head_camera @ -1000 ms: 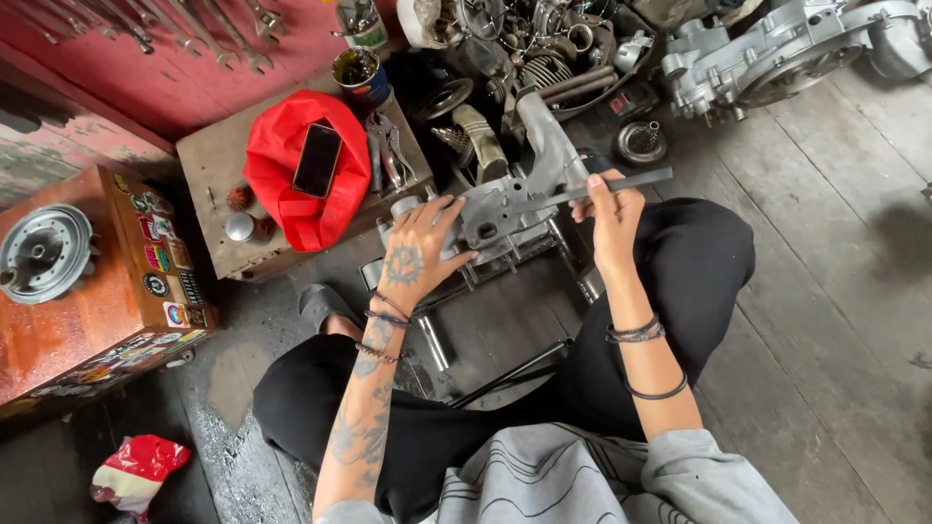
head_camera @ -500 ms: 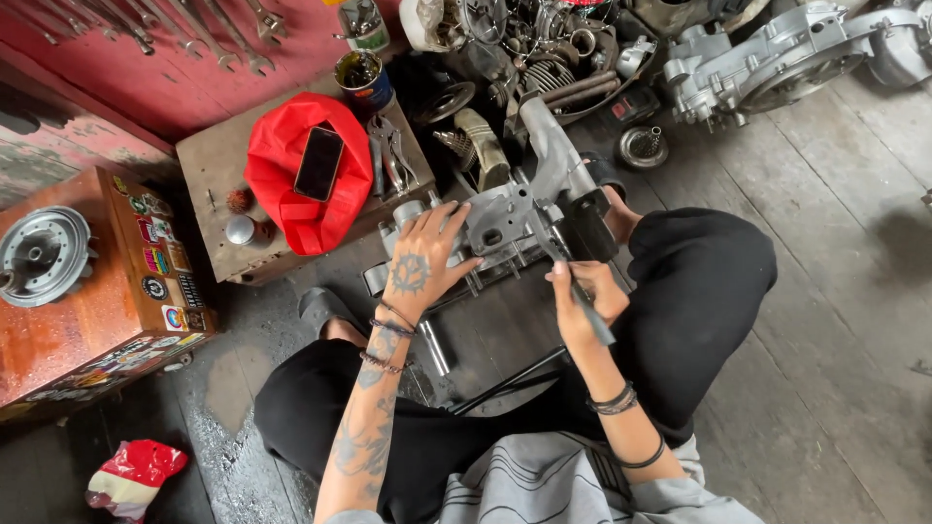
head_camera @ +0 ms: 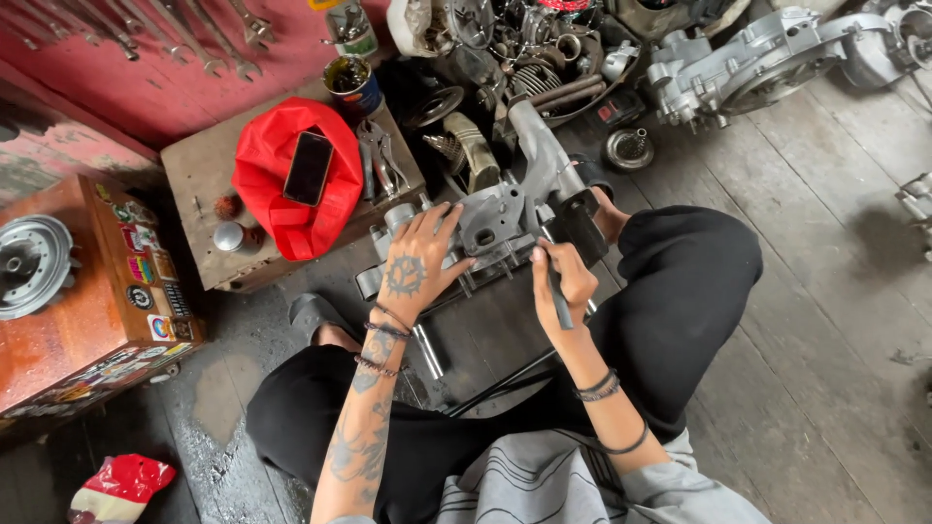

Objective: The person sits on the floor and uses a metal file to smooth the surface of a silver engine casing. They repeatedly file different edges and surfaces of the part, rotating it to access various sides. The person also uses their fingers to wipe away metal shavings from the work area.

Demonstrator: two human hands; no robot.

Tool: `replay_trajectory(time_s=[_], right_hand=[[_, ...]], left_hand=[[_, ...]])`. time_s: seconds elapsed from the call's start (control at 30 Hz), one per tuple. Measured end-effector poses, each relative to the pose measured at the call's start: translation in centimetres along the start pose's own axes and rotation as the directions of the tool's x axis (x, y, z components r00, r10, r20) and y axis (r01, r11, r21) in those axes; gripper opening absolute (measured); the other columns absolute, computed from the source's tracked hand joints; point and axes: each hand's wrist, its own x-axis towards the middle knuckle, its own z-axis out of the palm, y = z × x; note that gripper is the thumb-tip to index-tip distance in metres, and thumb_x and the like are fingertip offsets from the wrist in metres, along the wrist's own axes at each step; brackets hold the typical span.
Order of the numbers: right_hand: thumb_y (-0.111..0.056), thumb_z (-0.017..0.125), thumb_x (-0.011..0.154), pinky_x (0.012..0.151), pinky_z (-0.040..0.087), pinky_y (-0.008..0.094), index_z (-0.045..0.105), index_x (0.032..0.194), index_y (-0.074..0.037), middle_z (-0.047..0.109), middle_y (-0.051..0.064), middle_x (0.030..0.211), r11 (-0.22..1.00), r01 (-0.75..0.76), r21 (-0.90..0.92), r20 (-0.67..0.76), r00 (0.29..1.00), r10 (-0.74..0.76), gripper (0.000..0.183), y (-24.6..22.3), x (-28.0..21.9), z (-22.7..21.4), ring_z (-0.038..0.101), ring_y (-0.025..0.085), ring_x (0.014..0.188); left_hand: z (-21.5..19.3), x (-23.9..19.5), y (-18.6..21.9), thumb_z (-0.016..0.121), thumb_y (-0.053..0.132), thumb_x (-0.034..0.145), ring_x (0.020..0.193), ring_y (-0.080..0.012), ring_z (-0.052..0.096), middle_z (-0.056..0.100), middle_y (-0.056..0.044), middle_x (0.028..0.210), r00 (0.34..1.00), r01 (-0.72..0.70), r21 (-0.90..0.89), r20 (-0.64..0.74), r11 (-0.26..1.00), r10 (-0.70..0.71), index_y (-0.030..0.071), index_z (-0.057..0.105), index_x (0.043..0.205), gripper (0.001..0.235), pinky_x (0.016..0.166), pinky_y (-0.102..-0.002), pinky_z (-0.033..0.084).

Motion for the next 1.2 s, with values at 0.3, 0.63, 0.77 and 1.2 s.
replay_trajectory(time_s=[0.3, 0.63, 0.77, 1.2], right_hand=[[-0.005, 0.069, 0.097, 0.063, 0.060, 0.032, 0.067, 0.093, -0.003, 0.075, 0.011, 0.080, 0.999, -0.035, 0.010, -0.022, 0.999, 0.035, 0.005, 0.9, 0.6, 2.2, 0.075, 0.025, 0.067], [-0.019, 0.088, 0.080, 0.057, 0.060, 0.029, 0.074, 0.090, -0.005, 0.075, 0.011, 0.077, 0.984, -0.121, 0.132, 0.007, 0.993, 0.121, 0.022, -0.9, -0.1, 1.1, 0.075, 0.024, 0.064], [-0.015, 0.084, 0.083, 0.054, 0.059, 0.026, 0.073, 0.088, -0.003, 0.074, 0.011, 0.072, 0.971, -0.119, 0.206, -0.017, 0.992, 0.125, 0.017, 0.0, -0.4, 2.2, 0.074, 0.024, 0.060], [-0.018, 0.070, 0.094, 0.072, 0.065, 0.045, 0.065, 0.124, -0.001, 0.074, 0.023, 0.098, 0.736, -0.395, 0.550, 0.449, 0.883, 0.138, 0.036, 0.9, 1.8, -1.5, 0.076, 0.038, 0.089]], left_hand=[[0.0, 0.2, -0.1, 0.086, 0.039, 0.081, 0.120, -0.0304, 0.065, 0.066, -0.015, 0.128, 1.000, -0.008, -0.003, -0.006, 1.000, 0.008, 0.007, 0.062, 0.139, 0.071, 0.095, -0.045, 0.055], [-0.7, 0.2, 0.1, 0.085, 0.038, 0.082, 0.123, -0.0345, 0.063, 0.064, -0.020, 0.130, 0.999, -0.044, -0.074, 0.012, 0.996, 0.045, 0.002, 0.060, 0.140, 0.072, 0.098, -0.050, 0.054], [0.1, 0.0, -0.3, 0.086, 0.037, 0.080, 0.120, -0.0345, 0.064, 0.064, -0.018, 0.129, 0.999, -0.033, -0.068, -0.032, 0.997, 0.031, 0.004, 0.061, 0.140, 0.073, 0.096, -0.050, 0.055], [0.2, 0.2, 0.6, 0.088, 0.030, 0.077, 0.118, -0.0357, 0.064, 0.063, -0.014, 0.128, 0.995, 0.033, -0.166, -0.084, 0.986, -0.047, 0.007, 0.061, 0.141, 0.073, 0.086, -0.050, 0.061]])
